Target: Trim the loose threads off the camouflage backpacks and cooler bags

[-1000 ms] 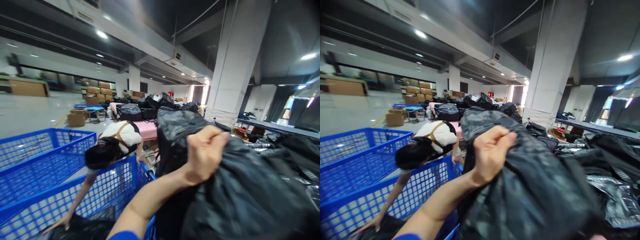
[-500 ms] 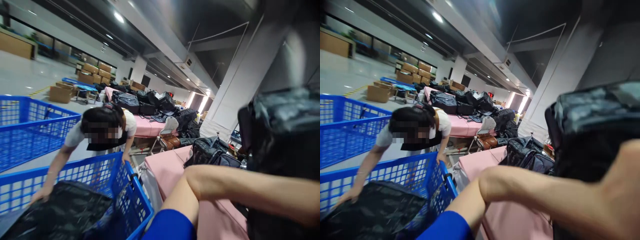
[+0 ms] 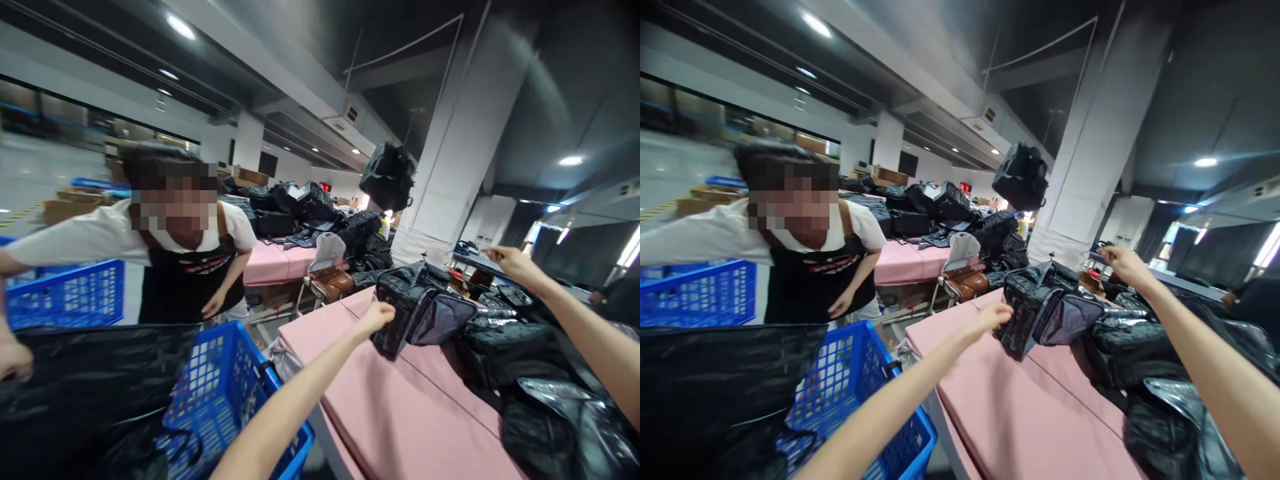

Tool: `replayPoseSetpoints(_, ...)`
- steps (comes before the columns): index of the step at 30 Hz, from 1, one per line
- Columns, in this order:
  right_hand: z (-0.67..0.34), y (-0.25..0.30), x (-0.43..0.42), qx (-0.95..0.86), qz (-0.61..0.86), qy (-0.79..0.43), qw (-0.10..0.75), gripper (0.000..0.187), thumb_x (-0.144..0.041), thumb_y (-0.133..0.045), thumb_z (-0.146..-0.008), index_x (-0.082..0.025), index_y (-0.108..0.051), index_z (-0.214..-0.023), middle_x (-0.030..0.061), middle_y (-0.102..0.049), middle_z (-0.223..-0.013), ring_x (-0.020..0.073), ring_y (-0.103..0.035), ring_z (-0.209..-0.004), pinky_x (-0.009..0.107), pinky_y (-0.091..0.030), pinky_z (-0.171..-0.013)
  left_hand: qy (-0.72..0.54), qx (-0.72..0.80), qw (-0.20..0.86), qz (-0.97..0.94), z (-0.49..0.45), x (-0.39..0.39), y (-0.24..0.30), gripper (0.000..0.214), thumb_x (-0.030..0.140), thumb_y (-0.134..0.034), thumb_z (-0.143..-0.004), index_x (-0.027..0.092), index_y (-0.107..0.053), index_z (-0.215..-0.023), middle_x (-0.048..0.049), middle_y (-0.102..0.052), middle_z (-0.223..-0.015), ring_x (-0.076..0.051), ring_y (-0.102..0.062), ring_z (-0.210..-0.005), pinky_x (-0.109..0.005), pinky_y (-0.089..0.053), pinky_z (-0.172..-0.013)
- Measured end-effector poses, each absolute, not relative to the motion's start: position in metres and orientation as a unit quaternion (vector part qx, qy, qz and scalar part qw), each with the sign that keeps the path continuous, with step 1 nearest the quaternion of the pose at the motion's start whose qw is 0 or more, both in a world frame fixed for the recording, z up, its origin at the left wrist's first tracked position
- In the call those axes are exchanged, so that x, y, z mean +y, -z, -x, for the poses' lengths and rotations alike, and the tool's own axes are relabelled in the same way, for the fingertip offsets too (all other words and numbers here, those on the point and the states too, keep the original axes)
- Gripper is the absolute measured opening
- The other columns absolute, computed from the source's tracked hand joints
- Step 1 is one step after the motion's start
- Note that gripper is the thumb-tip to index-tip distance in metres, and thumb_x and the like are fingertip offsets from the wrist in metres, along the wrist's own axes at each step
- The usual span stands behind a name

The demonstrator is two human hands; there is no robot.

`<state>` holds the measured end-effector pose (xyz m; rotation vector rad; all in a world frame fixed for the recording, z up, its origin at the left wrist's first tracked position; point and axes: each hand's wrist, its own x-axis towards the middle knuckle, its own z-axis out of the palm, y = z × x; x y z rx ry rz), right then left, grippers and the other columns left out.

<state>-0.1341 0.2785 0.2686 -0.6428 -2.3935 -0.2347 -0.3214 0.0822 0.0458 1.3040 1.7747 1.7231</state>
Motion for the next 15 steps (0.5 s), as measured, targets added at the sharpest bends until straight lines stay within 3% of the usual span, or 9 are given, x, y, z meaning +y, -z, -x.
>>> replayPoseSetpoints(3, 0.055, -0.182, 0.286, -0.919, 0.282, 0.068, 0.266, 0.041, -0.028, -0.035, -0.088, -0.007, -0.066, -0.104, 0.0126, -0.068, -0.093, 0.0139, -0.062, -0.082, 0.021, -0.038, -0.066, -0.537, 0.624, 0.280, -0.494, 0.263, 0.097, 0.019, 0.028, 0.020, -0.051, -0.067, 0.009, -0.067, -0.087, -0.0038, -0.061, -0.070, -0.013, -0.051, -0.065, -0.022, -0.038, -0.054)
replayPoseSetpoints(7, -0.074, -0.035, 0.296, -0.940, 0.296, 0.060, 0.157, 0.030, -0.024, -0.048, -0.076, -0.027, -0.070, -0.097, 0.0052, -0.065, -0.108, 0.0254, -0.055, -0.107, 0.033, -0.040, -0.086, -0.414, 0.604, 0.405, -0.548, 0.196, 0.104, 0.082, 0.028, 0.021, -0.056, -0.058, 0.012, -0.069, -0.081, -0.0008, -0.057, -0.060, -0.012, -0.050, -0.057, -0.021, -0.037, -0.051)
replayPoseSetpoints(9, -0.138, 0.046, 0.296, -0.942, 0.312, -0.020, 0.122, 0.032, -0.026, -0.045, -0.076, -0.029, -0.070, -0.096, 0.0029, -0.066, -0.106, 0.0243, -0.051, -0.113, 0.033, -0.040, -0.091, -0.359, 0.605, 0.441, -0.558, 0.166, 0.109, 0.109, 0.028, 0.023, -0.057, -0.057, 0.012, -0.068, -0.080, -0.0001, -0.055, -0.057, -0.011, -0.049, -0.055, -0.021, -0.036, -0.050)
replayPoseSetpoints(11, -0.194, 0.124, 0.290, -0.907, 0.389, -0.103, 0.128, 0.036, -0.032, -0.041, -0.076, -0.025, -0.070, -0.097, 0.0046, -0.067, -0.103, 0.0226, -0.057, -0.106, 0.030, -0.043, -0.090, -0.311, 0.607, 0.466, -0.563, 0.137, 0.119, 0.132, 0.028, 0.027, -0.056, -0.059, 0.011, -0.067, -0.079, -0.0004, -0.054, -0.057, -0.012, -0.050, -0.055, -0.021, -0.035, -0.049)
replayPoseSetpoints(15, -0.265, 0.241, 0.271, -0.804, 0.553, -0.141, 0.165, 0.045, -0.031, -0.031, -0.077, -0.020, -0.069, -0.098, 0.0087, -0.066, -0.105, 0.0256, -0.059, -0.102, 0.036, -0.044, -0.091, -0.231, 0.596, 0.495, -0.588, 0.080, 0.152, 0.167, 0.025, 0.032, -0.056, -0.062, 0.011, -0.065, -0.074, -0.0001, -0.053, -0.058, -0.015, -0.052, -0.061, -0.023, -0.036, -0.053)
